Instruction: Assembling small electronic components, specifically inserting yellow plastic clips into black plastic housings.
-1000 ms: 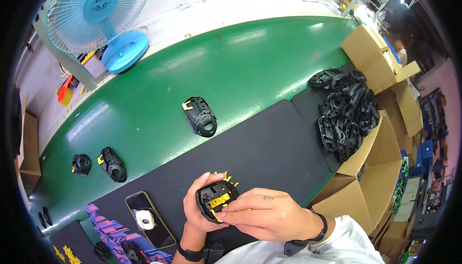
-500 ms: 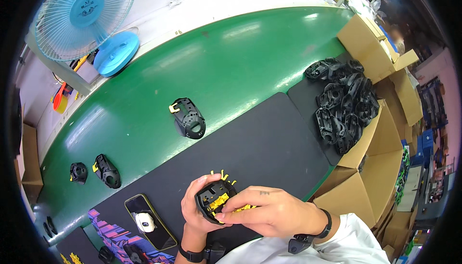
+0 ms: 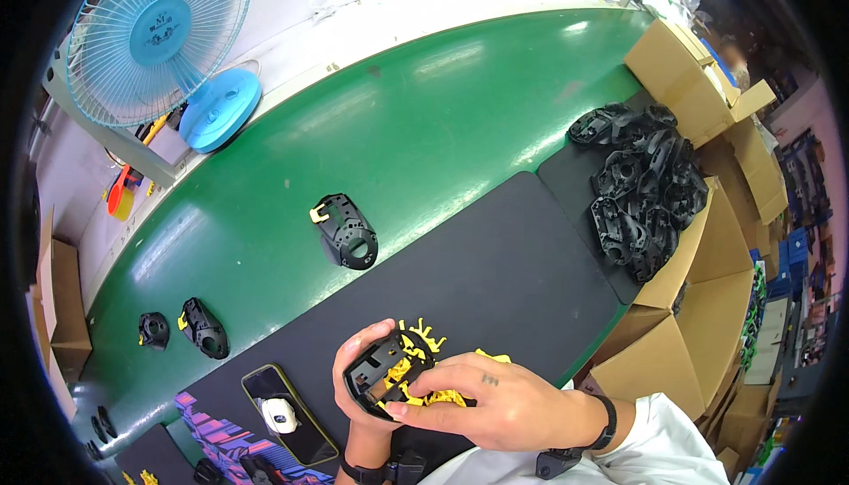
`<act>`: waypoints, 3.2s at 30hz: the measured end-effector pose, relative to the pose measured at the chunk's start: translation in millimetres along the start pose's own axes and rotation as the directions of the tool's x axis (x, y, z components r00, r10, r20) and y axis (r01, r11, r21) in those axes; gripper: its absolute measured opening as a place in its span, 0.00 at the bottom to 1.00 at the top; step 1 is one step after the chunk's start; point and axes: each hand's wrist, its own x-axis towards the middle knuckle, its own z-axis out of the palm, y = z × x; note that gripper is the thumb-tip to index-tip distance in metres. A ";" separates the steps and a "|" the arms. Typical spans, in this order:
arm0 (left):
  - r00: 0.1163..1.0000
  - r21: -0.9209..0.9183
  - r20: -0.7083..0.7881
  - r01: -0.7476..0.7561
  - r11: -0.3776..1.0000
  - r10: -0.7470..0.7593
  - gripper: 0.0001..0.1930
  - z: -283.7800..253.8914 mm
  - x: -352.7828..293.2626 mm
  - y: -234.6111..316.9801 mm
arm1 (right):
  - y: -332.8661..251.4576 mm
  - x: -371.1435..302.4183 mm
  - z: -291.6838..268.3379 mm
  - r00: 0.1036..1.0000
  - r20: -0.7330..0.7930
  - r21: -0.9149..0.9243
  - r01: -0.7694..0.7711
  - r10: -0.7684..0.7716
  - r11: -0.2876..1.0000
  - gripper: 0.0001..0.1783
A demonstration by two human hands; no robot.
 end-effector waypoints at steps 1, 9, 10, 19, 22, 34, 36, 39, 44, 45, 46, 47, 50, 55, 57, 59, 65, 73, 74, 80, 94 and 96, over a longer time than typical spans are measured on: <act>1.000 -0.002 0.009 -0.021 1.000 0.021 0.40 -1.0 0.3 -1.3 | 0.1 -0.8 0.7 1.000 -0.006 0.003 0.011 -0.011 1.000 0.19; 0.996 0.026 0.065 -0.070 0.997 0.068 0.41 -1.7 8.8 2.8 | 12.8 3.9 -8.1 0.997 0.051 0.049 0.055 -0.057 0.997 0.18; 0.996 0.025 0.062 -0.068 0.997 0.066 0.41 -1.5 10.2 3.9 | 12.6 5.0 -9.2 0.997 0.055 0.049 0.053 -0.056 0.997 0.18; 0.996 0.033 0.052 -0.078 0.996 0.076 0.33 -6.4 5.9 1.1 | -1.7 7.4 4.0 0.997 0.001 -0.110 0.072 -0.072 0.991 0.15; 0.994 0.034 0.039 -0.107 0.994 0.106 0.32 -8.1 4.1 0.0 | -2.7 6.6 7.2 0.995 -0.021 -0.133 0.096 -0.100 0.986 0.14; 0.998 -0.298 0.035 0.066 0.952 -0.058 0.52 -0.9 -0.5 -1.2 | 21.1 -6.1 4.1 0.988 -0.034 0.000 0.149 -0.149 0.989 0.20; 0.970 -0.418 0.051 0.238 0.877 -0.239 0.52 3.5 0.7 6.2 | 23.5 -3.6 6.6 0.995 -0.036 0.030 0.091 -0.089 0.995 0.26; 0.959 -0.237 0.102 0.282 0.930 -0.265 0.50 6.8 0.7 3.1 | 31.8 -5.6 14.8 0.996 0.013 0.112 -0.086 0.085 0.990 0.33; 0.986 0.224 -0.063 0.165 0.960 -0.155 0.32 -11.8 7.3 -0.7 | 62.3 -8.9 3.1 0.940 -0.133 -0.271 -0.340 0.315 0.900 0.35; 0.975 0.151 -0.111 0.210 0.966 -0.194 0.27 -13.2 5.2 -1.6 | 69.7 -10.0 2.7 0.903 -0.177 -0.364 -0.429 0.391 0.827 0.36; 0.959 0.077 -0.157 0.252 0.965 -0.238 0.23 -13.8 4.1 -2.8 | 76.3 -10.8 2.5 0.859 -0.229 -0.445 -0.510 0.458 0.736 0.37; 0.961 0.066 -0.156 0.241 0.968 -0.229 0.23 -14.7 3.9 -3.5 | 79.1 -12.7 2.0 0.816 -0.216 -0.499 -0.565 0.537 0.657 0.39; 0.978 0.171 -0.049 0.208 0.963 -0.203 0.12 -11.6 11.1 1.0 | 72.9 -24.9 -9.3 0.827 -0.274 -0.505 -0.558 0.491 0.658 0.40; 0.985 0.284 0.023 0.159 0.945 -0.172 0.06 -7.7 22.9 19.7 | 76.0 -38.0 -25.7 0.892 0.014 -0.315 -0.425 0.452 0.848 0.18; 0.968 0.317 0.008 0.236 0.919 -0.252 0.05 -8.9 22.6 29.6 | 82.5 -34.0 -23.4 0.859 0.260 -0.283 -0.369 0.441 0.885 0.13; 0.970 0.308 0.032 0.218 0.926 -0.240 0.05 -7.9 24.6 27.6 | 95.2 -32.8 -13.7 0.905 0.211 -0.157 -0.342 0.370 0.926 0.16; 0.975 0.338 0.033 0.197 0.920 -0.221 0.04 -5.1 25.4 29.9 | 97.7 -26.3 -38.2 0.957 0.006 -0.222 -0.282 0.290 0.933 0.17; 0.969 0.349 0.078 0.195 0.916 -0.236 0.09 -14.9 10.2 11.4 | 130.4 -77.0 -89.5 0.655 -0.604 -0.589 -0.751 0.454 0.299 0.23; 0.976 0.319 0.058 0.182 0.930 -0.211 0.06 -13.4 9.8 8.0 | 134.7 -81.3 -88.5 0.628 -0.586 -0.591 -0.764 0.512 0.260 0.22; 0.974 0.218 0.062 0.201 0.955 -0.219 0.04 -3.7 16.1 6.7 | 129.3 -73.9 -80.8 0.605 -0.589 -0.386 -0.793 0.536 0.471 0.18; 0.841 -0.714 0.293 0.509 0.481 -0.455 0.39 -18.2 5.1 2.6 | 44.5 1.9 19.4 0.946 -0.015 0.476 -0.278 0.324 0.834 0.13; 0.844 -0.683 0.211 0.488 0.543 -0.494 0.35 -28.5 1.6 -1.5 | 59.7 3.7 23.9 0.970 -0.184 -0.052 -0.169 0.157 0.984 0.12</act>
